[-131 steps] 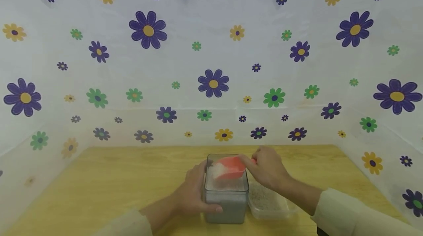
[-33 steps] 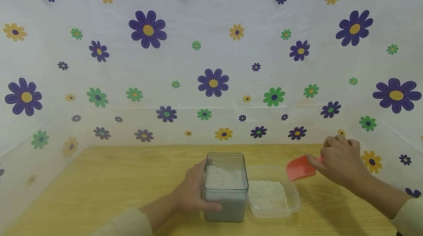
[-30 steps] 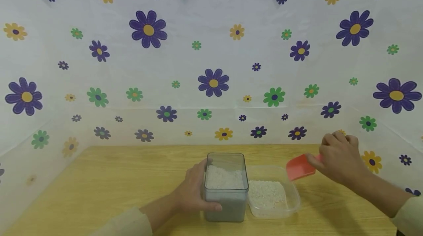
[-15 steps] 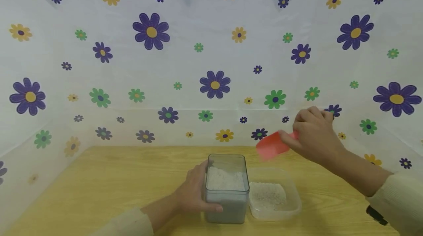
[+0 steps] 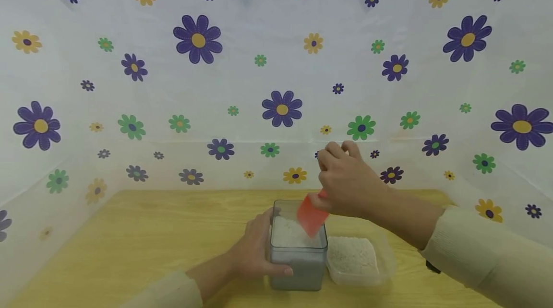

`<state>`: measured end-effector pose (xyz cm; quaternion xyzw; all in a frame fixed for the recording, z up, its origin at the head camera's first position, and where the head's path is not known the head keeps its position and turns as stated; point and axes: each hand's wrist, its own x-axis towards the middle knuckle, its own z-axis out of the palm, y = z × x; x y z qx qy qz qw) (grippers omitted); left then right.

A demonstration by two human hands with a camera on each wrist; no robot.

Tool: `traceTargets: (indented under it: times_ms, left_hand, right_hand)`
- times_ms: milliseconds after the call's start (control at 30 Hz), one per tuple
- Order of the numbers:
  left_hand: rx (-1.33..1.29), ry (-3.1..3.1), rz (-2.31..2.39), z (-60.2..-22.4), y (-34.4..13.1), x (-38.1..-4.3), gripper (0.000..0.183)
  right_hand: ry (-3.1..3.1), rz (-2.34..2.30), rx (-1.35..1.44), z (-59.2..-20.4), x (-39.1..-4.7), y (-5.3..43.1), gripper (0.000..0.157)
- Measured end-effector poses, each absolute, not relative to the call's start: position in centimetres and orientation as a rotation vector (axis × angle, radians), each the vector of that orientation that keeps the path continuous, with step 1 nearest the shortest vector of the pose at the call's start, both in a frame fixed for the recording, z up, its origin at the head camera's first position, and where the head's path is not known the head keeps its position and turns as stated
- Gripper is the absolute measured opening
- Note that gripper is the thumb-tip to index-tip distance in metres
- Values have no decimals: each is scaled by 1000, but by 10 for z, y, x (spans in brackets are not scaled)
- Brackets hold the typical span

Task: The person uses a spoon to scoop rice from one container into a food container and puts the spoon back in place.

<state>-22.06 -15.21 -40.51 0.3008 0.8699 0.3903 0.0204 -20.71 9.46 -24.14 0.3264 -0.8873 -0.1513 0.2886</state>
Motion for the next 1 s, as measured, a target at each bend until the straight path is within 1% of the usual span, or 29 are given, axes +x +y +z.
traceTargets:
  times_ms: [133, 267, 400, 567, 767, 1000]
  left_hand:
    - [957, 2692, 1213, -404, -153, -222, 121]
    - [1013, 2713, 1224, -407, -155, -223, 120]
    - [1030, 2727, 1223, -411, -156, -225, 120]
    - [994, 2725, 1207, -411, -154, -224, 122]
    - [999, 2734, 1190, -407, -152, -221, 123]
    - [999, 2743, 1203, -406, -152, -221, 123]
  right_hand:
    - [-2492, -644, 989, -233, -208, 70, 47]
    - [-2588, -786, 1088, -228, -207, 43, 37]
    - [-2673, -841, 1030, -229, -205, 31, 34]
    - [-2799, -760, 855, -235, -206, 38, 37]
    - [-2851, -593, 782, -243, -206, 52, 37]
    - [-2929, -367, 649, -252, -201, 64, 43]
